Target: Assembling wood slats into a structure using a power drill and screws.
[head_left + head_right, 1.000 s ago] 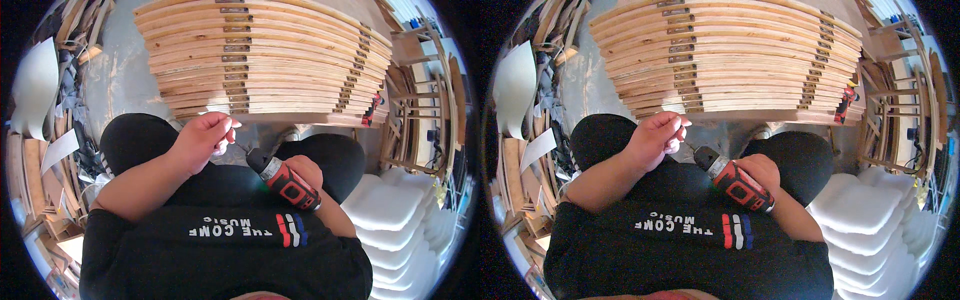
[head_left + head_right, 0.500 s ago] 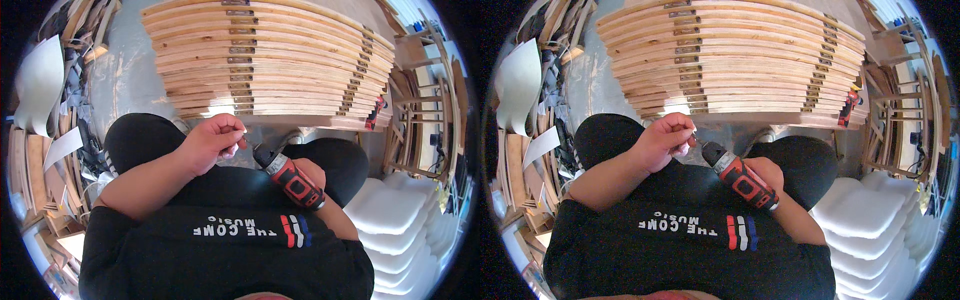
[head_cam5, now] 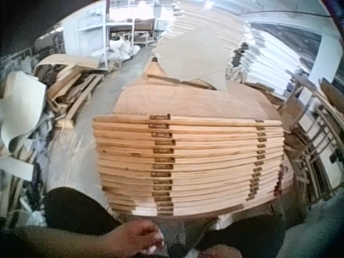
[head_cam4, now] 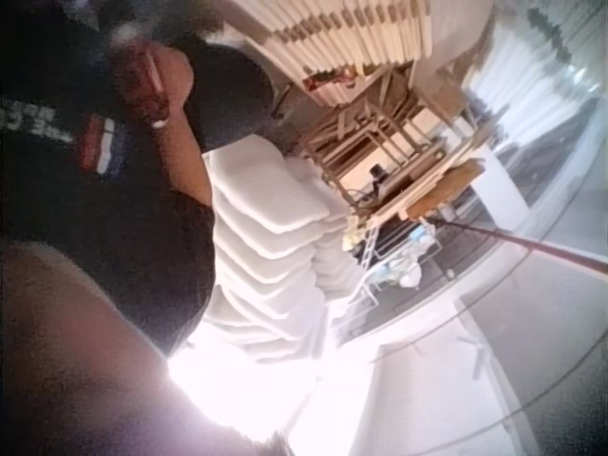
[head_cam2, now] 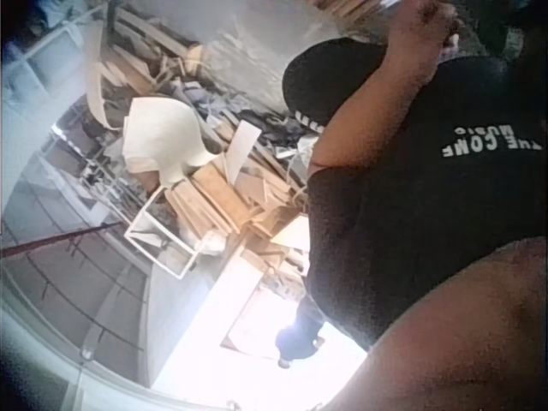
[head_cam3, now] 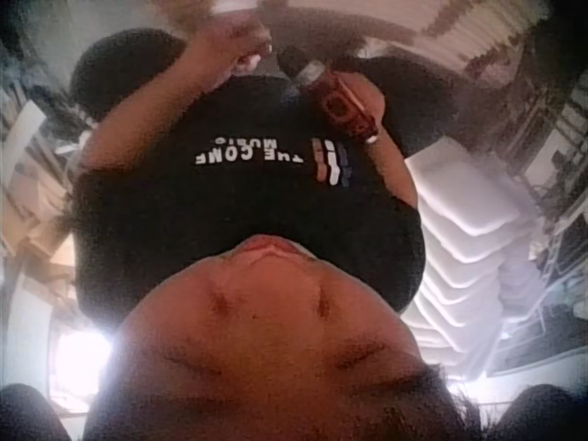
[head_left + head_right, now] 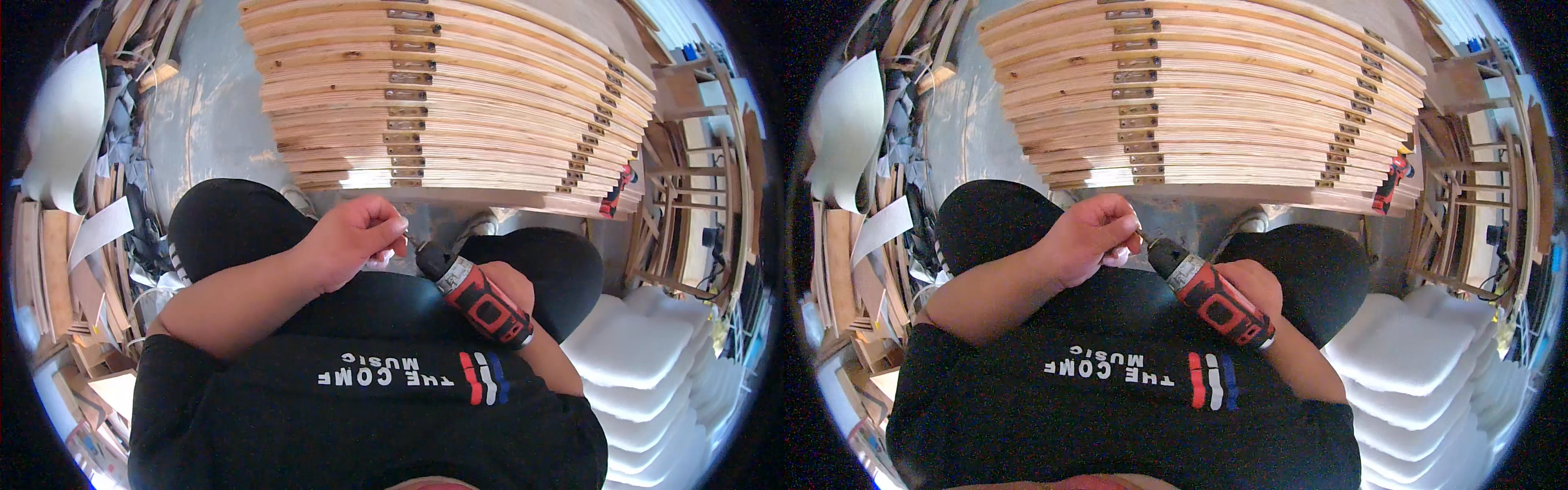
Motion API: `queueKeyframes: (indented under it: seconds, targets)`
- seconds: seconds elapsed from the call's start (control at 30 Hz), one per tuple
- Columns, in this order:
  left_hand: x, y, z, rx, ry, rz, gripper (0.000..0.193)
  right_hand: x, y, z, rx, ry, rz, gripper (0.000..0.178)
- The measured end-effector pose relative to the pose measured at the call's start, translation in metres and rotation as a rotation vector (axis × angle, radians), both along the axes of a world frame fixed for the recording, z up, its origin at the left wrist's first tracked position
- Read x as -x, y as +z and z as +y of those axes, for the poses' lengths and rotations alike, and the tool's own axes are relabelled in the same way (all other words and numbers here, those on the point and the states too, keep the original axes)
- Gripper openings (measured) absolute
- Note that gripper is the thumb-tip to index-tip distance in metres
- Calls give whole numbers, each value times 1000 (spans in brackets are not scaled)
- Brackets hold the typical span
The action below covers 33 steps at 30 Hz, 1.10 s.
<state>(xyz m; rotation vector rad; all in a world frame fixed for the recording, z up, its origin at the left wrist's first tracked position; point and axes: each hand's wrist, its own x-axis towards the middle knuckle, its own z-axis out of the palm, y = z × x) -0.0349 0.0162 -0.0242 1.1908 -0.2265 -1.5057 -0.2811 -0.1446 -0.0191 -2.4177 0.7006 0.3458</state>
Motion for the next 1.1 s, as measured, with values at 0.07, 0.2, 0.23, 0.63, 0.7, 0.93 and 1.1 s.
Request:
queueKeyframes:
  seconds: [0.07, 0.2, 0.23, 0.63, 0.7, 0.93, 1.1]
  targets:
    - [0, 0, -2, 13, 9, 50, 10, 5, -4, 0, 52, 27, -54, 31]
    - [-2, 8, -2, -35, -71, -153, 9, -17, 20, -1, -5, 39, 210, 30]
    - [-3, 7, -2, -33, -70, -148, 9, -13, 18, 0, 10, 51, 100, 30]
    - [-7, 4, -2, 136, -3, 219, 10, -5, 55, 1, 11, 27, -79, 32]
    - [-6, 2, -1, 100, -243, -265, 21, -7, 61, -5, 22, 13, -88, 27]
    - [-6, 3, 2, 31, -370, -901, 45, -35, 99, -23, -142, -193, -268, 37]
    - [-12, 15, 2, -46, -661, -1212, 64, -56, 115, -25, -163, -235, -149, 38]
